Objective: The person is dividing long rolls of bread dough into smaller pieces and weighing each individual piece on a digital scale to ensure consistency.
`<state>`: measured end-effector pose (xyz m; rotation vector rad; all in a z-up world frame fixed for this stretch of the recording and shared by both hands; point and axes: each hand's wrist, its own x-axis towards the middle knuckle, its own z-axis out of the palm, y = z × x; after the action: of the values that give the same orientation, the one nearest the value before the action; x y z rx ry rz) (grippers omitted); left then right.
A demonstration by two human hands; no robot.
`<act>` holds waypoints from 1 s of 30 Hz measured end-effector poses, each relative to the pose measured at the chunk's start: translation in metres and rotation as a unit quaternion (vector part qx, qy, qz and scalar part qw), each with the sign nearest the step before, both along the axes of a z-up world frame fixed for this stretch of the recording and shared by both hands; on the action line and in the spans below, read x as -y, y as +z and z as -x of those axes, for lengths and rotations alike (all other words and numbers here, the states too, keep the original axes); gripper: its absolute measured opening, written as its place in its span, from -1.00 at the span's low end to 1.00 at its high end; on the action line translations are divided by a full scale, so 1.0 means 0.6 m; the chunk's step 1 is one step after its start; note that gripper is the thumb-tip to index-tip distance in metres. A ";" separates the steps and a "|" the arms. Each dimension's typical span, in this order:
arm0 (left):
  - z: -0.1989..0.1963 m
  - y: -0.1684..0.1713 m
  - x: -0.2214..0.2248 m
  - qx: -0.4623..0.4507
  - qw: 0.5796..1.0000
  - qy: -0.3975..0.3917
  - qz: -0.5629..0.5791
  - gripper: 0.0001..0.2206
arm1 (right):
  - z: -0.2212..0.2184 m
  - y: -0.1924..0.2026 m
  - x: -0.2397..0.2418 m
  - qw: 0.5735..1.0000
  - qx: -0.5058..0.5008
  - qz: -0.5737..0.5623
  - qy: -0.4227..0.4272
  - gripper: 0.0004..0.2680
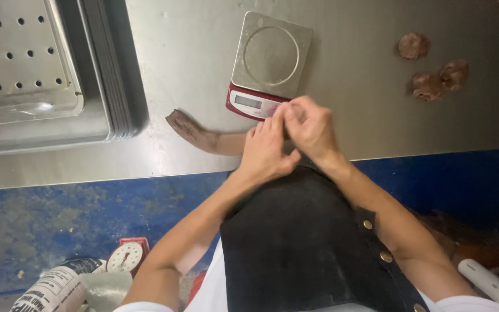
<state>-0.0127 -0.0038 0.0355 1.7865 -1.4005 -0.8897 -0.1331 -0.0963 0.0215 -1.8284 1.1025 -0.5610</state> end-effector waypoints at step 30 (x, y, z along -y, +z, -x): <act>-0.046 -0.061 -0.039 -0.255 0.966 -0.006 0.049 -0.57 | 0.030 -0.043 -0.008 0.989 0.012 -0.077 0.123 -0.89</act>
<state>0.0151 0.0195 -0.0008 1.3453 -1.0959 -1.1633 -0.1513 -0.0913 -0.0045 -1.7844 0.8623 -0.3425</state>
